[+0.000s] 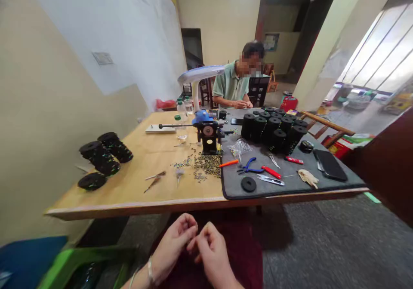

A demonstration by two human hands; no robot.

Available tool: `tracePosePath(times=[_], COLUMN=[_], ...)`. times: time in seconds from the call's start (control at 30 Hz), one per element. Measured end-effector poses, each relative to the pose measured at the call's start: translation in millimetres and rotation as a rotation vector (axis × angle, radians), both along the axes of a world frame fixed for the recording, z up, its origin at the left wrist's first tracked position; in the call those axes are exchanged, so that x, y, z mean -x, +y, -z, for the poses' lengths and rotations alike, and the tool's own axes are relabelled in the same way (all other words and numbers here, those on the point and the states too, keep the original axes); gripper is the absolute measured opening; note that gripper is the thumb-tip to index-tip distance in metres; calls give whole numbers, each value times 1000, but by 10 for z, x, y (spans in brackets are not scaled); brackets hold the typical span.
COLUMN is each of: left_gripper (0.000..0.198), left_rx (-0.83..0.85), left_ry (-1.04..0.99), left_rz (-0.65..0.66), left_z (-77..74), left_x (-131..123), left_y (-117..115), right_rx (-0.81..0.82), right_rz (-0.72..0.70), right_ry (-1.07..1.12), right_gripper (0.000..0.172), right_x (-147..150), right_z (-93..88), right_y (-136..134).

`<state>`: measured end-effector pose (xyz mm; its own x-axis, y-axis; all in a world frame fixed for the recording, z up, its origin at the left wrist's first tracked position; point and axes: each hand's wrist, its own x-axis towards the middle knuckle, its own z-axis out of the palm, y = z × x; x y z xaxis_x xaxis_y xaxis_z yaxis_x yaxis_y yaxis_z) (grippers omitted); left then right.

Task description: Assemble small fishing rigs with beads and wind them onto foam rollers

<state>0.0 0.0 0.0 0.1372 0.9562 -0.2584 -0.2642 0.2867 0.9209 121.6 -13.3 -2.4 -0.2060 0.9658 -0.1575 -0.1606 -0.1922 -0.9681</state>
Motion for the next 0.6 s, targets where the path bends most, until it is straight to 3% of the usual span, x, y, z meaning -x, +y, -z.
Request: tracePosePath(times=[0.6], left_gripper=[28], left_rx=[-58], left_ry=[10], left_rz=[0], left_z=[1], left_x=[-2], left_y=[-12], right_rx=[32], right_rz=[23], right_ry=[18], right_gripper=[32], right_x=[-1], right_z=[6], right_y=[-21])
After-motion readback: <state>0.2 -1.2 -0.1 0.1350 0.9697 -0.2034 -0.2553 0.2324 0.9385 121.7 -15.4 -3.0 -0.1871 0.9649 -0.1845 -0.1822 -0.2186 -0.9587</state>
